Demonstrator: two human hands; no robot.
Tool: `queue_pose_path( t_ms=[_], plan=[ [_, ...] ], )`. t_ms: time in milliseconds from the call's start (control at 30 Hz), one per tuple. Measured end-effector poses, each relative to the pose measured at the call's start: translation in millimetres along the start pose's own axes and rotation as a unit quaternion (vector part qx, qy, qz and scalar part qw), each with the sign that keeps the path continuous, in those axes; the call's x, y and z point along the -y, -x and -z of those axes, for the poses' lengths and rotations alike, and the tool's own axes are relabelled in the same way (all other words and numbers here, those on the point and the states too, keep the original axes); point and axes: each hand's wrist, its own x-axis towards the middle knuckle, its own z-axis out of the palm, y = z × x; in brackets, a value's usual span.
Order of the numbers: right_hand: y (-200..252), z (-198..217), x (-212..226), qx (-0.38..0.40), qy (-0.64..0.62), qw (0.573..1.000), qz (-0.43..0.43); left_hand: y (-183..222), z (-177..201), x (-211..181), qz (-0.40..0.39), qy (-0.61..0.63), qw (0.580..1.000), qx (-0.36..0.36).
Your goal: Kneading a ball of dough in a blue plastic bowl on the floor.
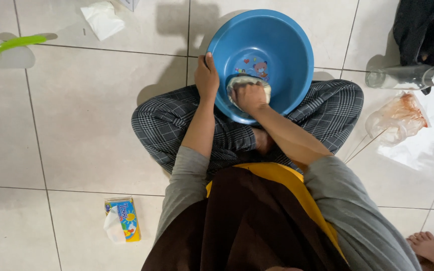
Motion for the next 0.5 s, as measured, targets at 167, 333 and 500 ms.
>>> queue_pose_path(
  t_ms=[167, 333, 500],
  plan=[
    [-26.9, -12.6, 6.4, 0.005, 0.013, 0.999, 0.037, -3.7, -5.9, 6.8, 0.025, -0.027, 0.999, 0.003],
    [-48.9, -17.1, -1.3, -0.117, -0.024, 0.992, 0.050, -3.9, -0.2, -3.2, 0.033, -0.032, 0.999, 0.012],
    [-74.0, -10.7, -18.1, -0.229, -0.035, 0.968, 0.093, -3.4, 6.4, -21.4, 0.045, -0.026, 0.998, 0.023]
  ],
)
